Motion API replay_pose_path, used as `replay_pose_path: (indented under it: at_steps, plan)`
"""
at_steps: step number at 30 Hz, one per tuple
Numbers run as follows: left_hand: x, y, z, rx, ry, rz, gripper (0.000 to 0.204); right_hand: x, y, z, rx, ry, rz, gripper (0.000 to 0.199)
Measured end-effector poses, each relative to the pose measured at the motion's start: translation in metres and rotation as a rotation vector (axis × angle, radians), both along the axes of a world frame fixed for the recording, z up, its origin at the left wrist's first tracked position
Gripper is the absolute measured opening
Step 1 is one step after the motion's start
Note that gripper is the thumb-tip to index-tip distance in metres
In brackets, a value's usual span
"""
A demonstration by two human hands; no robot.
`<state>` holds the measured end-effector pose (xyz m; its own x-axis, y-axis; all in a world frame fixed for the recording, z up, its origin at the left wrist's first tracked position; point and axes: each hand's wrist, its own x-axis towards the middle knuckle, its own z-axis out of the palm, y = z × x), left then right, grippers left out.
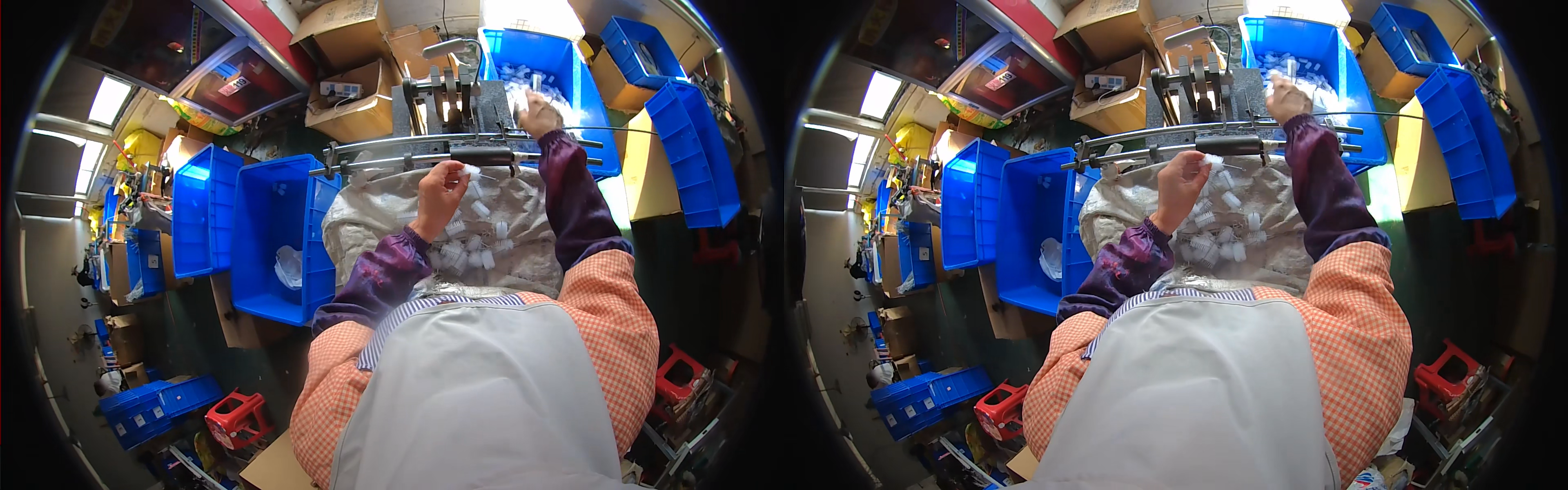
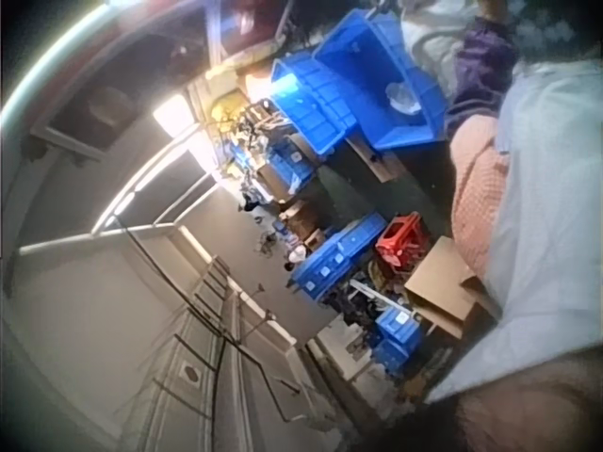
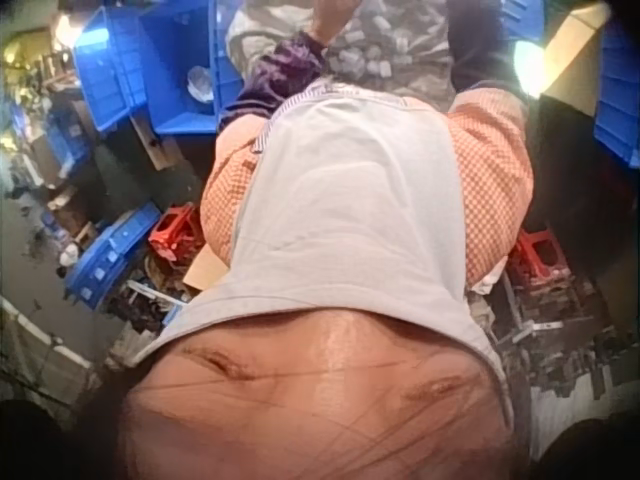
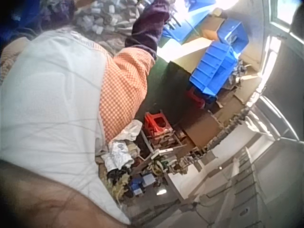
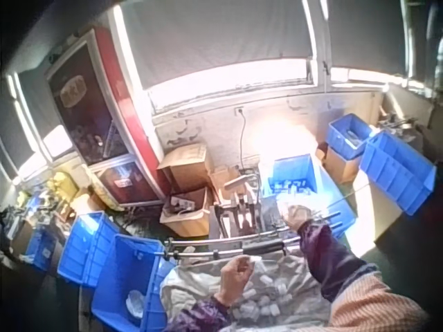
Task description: The person sorts small white plastic components from a large sack into a blue bin. They pick up handfuls of the items, separate them, and place them into the bin.
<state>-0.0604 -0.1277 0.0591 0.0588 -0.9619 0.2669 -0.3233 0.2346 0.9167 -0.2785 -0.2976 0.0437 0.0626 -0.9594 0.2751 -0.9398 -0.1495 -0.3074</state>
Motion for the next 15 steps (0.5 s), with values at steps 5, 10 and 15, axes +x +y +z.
replay_pose_path:
  at_steps: [5, 10, 15]
  plan:
    - [-0.007, -0.009, 0.001, -0.043, 0.009, -0.006, 0.022, 0.023, 0.066, 0.013, 0.683, -0.691, 0.864, 0.032]
    - [-0.004, -0.006, -0.026, 0.041, -0.251, -0.009, 0.028, 0.033, 0.038, 0.001, 0.61, -0.466, 0.747, 0.024]
    - [-0.007, -0.004, -0.049, 0.014, -0.88, -0.014, 0.038, 0.055, 0.004, -0.023, -0.134, -0.078, 0.291, 0.012]
